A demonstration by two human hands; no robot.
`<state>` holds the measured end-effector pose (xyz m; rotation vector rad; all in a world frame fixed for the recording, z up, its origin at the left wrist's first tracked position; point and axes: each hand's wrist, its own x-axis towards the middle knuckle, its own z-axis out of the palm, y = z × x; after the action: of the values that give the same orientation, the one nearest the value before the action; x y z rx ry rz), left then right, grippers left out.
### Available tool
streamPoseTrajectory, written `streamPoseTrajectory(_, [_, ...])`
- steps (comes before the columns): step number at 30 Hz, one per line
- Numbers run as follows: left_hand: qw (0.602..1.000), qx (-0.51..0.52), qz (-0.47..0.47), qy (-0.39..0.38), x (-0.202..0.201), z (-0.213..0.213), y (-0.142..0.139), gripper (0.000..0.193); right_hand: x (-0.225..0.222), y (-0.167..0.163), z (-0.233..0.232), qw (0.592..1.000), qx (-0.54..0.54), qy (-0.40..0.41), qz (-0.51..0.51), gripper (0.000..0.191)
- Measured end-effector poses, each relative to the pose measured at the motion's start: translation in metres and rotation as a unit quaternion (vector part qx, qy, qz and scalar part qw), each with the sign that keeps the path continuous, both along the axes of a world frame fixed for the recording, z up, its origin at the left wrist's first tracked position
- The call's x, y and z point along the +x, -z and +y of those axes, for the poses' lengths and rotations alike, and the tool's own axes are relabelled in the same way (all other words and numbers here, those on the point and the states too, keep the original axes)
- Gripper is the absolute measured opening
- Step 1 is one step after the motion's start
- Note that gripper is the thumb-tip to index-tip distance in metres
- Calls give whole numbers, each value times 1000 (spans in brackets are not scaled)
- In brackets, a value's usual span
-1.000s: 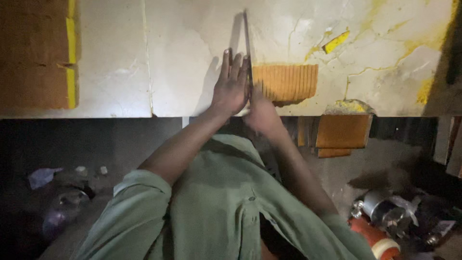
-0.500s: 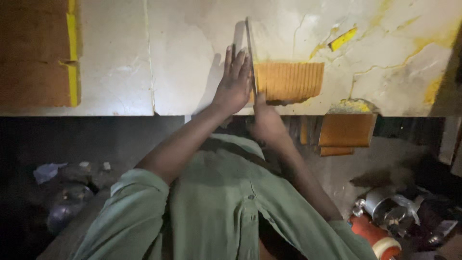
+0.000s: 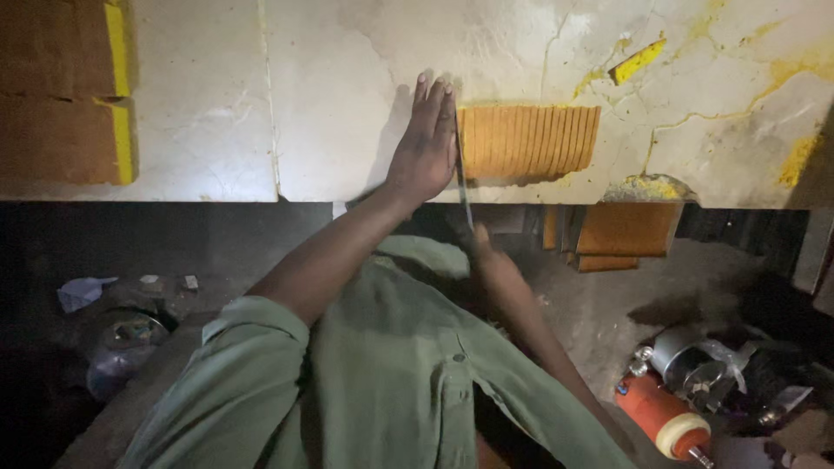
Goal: The person slices a rectangular yellow block on a tiled table using a long knife, cutting it into thin strips and pushing cut pieces aside, then repositions the remaining block and continues slicing it into more strips.
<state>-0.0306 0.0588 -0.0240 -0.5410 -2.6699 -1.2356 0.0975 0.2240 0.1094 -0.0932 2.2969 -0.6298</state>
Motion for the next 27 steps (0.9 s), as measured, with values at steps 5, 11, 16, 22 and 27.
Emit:
streamPoseTrajectory(5, [1000, 3, 4, 16, -6, -4, -4, 78, -53, 74, -6, 975, -54, 215, -10, 50])
streamPoseTrajectory(11, [990, -112, -76, -30, -3, -19, -21, 75, -115, 66, -22, 992, -7, 13, 126, 86])
streamPoseTrajectory(16, [990, -129, -18, -50, 2, -18, -18, 70, -28, 15, -21, 988, -14, 149, -24, 52])
streamPoseTrajectory(22, [992, -114, -30, -38, 3, -14, -12, 75, 24, 49, 8, 947, -1, 291, -140, 83])
streamPoseTrajectory(27, [992, -109, -56, -27, -2, -20, -16, 74, -45, 101, -15, 995, 29, 18, 90, 87])
